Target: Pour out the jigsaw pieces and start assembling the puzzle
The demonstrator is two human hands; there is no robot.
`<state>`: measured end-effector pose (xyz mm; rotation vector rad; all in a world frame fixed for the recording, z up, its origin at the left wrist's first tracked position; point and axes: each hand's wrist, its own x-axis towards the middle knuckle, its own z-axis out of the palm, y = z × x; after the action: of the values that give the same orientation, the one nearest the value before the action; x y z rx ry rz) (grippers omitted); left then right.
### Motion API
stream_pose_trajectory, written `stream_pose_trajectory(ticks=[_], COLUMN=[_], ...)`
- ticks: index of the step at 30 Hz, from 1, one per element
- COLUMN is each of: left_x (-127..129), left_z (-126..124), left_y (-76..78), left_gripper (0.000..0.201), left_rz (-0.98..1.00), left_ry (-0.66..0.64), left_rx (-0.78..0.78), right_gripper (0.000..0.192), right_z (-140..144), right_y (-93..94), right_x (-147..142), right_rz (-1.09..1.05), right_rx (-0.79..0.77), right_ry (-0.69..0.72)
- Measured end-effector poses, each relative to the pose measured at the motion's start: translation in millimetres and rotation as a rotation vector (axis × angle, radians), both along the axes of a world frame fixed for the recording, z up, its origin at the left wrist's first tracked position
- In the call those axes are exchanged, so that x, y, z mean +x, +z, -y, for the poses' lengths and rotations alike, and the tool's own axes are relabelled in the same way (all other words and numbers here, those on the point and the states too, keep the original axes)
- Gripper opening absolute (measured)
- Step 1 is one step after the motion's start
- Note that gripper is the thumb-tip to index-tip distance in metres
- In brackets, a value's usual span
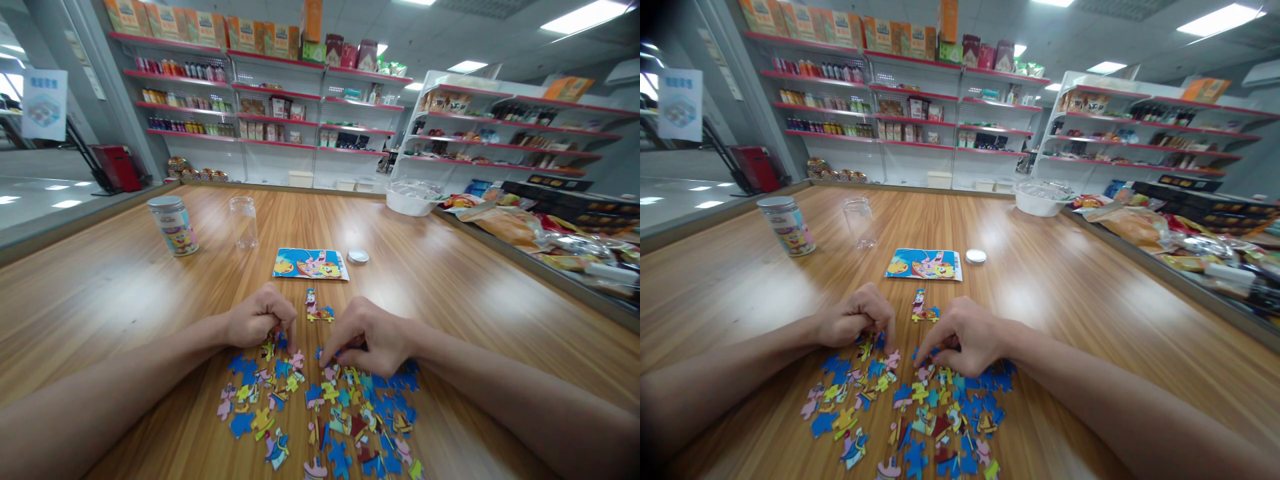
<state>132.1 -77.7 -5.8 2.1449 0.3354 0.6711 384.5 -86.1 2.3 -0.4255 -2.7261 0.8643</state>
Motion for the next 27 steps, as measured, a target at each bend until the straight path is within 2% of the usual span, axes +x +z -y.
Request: stream_pose_trajectory(ticks=[6, 13, 18, 23, 27], left_x=[0.0, 0.2, 0.4, -1.2, -4.8], left_z=[-1.0, -1.9, -2.6, -4.9, -9.0], left_y=[-0.6, -0.2, -0.5, -1.1, -3.9], left_gripper=[0.021, 0.019, 0.017, 0.018, 0.018], left_rz=[-0.021, -0.029, -0.036, 0.003, 0.016], left_ry=[-0.013, -0.022, -0.014, -0.021, -0.039], left_rx=[-0.009, -0.051, -0.151, -0.336, -0.406], right_gripper=[0.029, 0.025, 0.024, 0.022, 0.016], right_z=[5.5, 11.7, 13.1, 6.5, 2.6], right_y=[-1.6, -0.7, -3.5, -7.4, -6.4], right_x=[-3.3, -7.8, -10.3, -9.1, -6.6], right_rz=[-0.009, -0.020, -0.052, -0.171, -0.146], right_rx=[0.083, 0.090, 0.099, 0.102, 0.082], right_ry=[0.017, 0.085, 0.038, -0.098, -0.118])
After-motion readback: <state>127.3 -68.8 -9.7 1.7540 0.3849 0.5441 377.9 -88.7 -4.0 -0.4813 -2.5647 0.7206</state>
